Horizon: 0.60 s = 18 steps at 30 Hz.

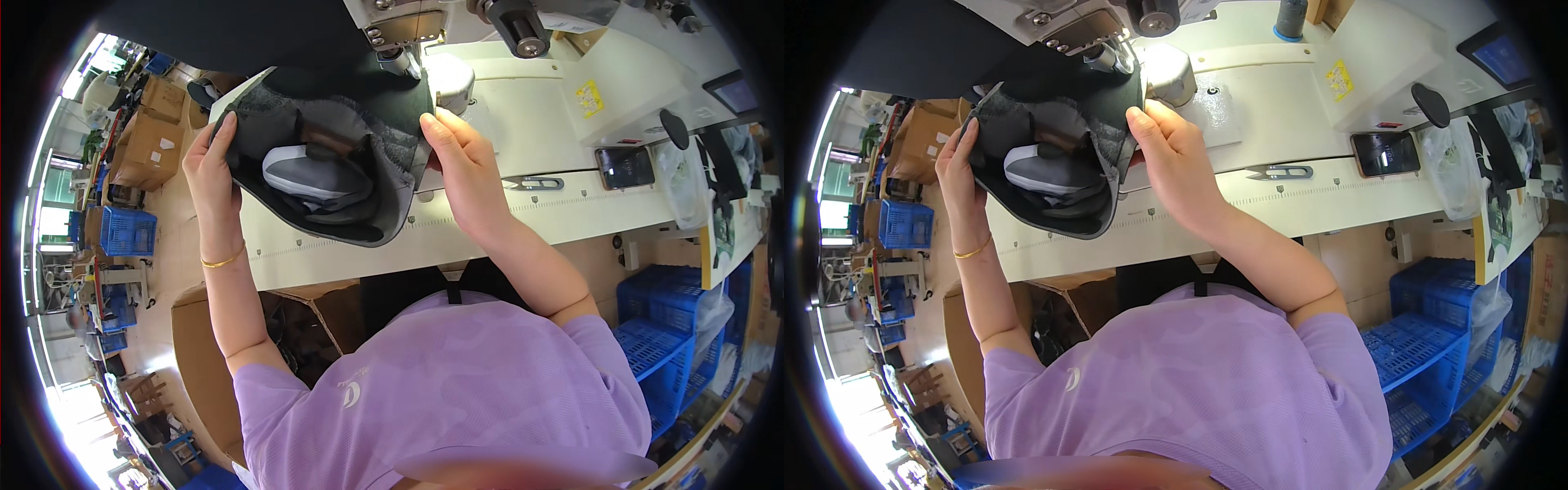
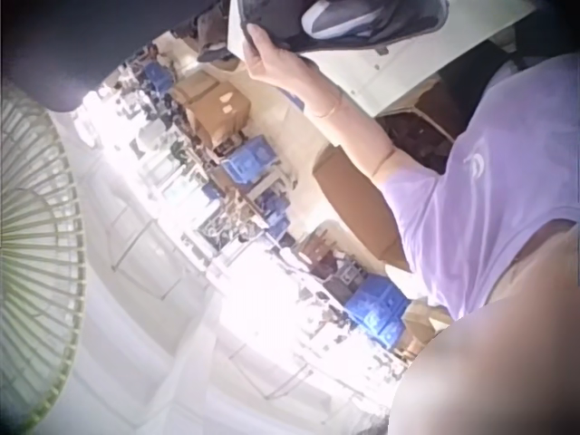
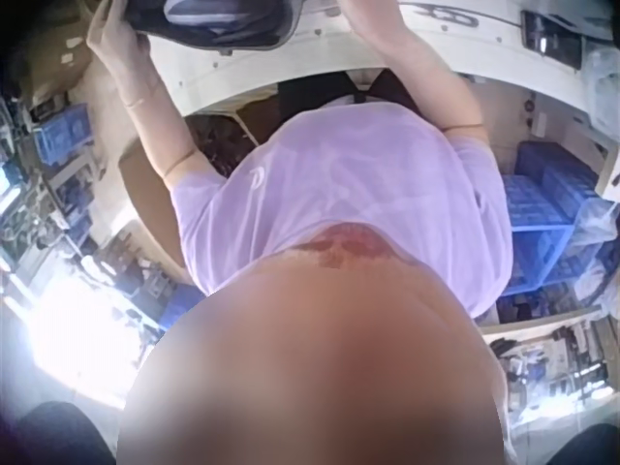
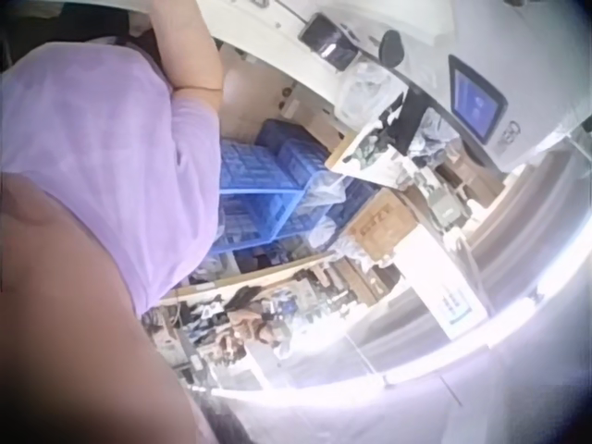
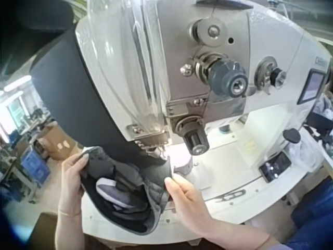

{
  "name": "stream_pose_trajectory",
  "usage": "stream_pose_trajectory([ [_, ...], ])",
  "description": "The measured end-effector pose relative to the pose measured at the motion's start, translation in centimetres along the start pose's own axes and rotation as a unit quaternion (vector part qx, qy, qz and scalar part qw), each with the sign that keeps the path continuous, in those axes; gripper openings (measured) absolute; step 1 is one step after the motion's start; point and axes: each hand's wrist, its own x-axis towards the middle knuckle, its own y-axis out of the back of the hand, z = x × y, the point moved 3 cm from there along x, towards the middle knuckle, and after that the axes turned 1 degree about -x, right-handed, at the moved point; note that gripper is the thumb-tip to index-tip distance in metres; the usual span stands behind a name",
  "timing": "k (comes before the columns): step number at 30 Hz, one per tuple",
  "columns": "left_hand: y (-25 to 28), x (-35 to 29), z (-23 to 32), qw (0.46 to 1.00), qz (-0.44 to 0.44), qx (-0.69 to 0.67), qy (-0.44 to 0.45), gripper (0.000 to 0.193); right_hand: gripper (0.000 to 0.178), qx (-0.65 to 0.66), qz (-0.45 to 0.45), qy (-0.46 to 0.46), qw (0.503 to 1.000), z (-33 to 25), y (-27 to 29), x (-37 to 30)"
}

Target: Stitching components of a shoe upper using an industrial sewing machine.

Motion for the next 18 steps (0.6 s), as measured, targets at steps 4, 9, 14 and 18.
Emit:
stream_pose_trajectory([
  [4,0.0,-0.4,0.4,1.0,0.02,-0.001,-0.022,0.022,0.031,-0.006,0.021,0.017,1.0,0.4,0.0,0.2],
  [9,-0.2,-0.5,0.9,0.999,0.019,-0.012,-0.033,0.022,0.029,-0.046,0.011,0.052,0.998,0.4,0.2,0.4],
  [14,-0.1,-0.9,1.4,0.999,0.02,-0.008,-0.041,0.023,0.03,-0.051,0.03,0.04,0.997,-0.1,0.4,0.6],
  [18,-0.1,-1.0,1.5,0.998,0.025,-0.001,-0.06,0.022,0.028,-0.067,0.033,0.075,0.994,-0.3,0.6,0.9],
])
